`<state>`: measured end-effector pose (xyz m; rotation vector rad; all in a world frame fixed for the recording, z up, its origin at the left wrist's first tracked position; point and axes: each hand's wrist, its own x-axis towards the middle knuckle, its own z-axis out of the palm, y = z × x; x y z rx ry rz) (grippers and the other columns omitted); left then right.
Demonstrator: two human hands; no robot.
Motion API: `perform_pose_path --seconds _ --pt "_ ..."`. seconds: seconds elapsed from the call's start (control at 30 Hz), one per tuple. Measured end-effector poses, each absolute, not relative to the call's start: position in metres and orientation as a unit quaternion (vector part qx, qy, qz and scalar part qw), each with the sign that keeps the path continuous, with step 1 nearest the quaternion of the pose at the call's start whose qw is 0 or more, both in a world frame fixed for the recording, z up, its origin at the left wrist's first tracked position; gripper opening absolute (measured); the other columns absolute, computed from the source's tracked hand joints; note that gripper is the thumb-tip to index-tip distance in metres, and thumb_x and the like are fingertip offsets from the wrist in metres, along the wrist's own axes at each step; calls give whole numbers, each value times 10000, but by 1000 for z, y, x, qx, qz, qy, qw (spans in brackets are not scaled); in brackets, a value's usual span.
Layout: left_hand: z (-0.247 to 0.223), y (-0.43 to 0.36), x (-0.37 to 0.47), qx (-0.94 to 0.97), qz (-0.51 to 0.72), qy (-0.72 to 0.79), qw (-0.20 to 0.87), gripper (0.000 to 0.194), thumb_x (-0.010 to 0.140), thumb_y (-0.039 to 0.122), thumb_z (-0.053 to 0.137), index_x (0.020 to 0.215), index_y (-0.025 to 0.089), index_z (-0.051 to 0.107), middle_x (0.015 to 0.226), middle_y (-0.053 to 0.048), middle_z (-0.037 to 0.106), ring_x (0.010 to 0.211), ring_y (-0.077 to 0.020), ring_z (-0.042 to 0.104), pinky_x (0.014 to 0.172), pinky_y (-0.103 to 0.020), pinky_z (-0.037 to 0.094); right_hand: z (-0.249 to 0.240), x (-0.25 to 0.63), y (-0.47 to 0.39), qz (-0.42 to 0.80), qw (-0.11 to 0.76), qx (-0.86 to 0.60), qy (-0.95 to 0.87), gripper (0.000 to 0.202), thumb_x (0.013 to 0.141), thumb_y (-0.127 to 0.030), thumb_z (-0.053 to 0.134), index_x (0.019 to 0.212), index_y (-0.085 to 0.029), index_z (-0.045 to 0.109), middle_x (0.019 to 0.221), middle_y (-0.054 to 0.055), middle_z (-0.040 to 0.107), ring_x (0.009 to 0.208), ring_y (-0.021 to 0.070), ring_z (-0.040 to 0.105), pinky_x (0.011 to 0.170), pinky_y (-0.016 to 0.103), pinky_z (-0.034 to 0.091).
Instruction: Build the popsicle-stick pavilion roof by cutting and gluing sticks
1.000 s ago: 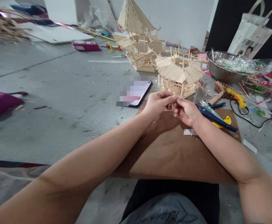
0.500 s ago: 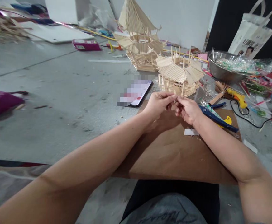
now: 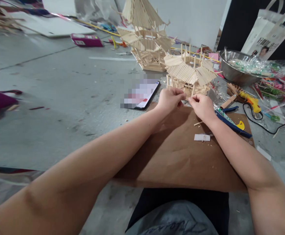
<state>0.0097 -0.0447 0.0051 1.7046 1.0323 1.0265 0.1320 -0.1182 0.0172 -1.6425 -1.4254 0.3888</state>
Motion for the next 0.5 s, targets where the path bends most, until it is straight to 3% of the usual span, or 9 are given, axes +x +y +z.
perform_pose_path --seconds 0.3,0.5 --pt "9 -31 13 696 400 451 389 98 698 187 558 741 131 625 591 7 601 433 -69 526 496 -201 434 19 114 -104 280 485 -704 -438 100 710 -240 545 647 -166 520 530 -36 504 341 65 418 353 203 303" --pt "12 -32 12 758 390 450 266 165 753 233 542 793 136 670 725 -46 662 730 -153 619 725 -266 466 16 104 -101 326 507 -687 -407 164 725 -240 564 596 -186 477 442 -53 441 318 66 384 308 187 247"
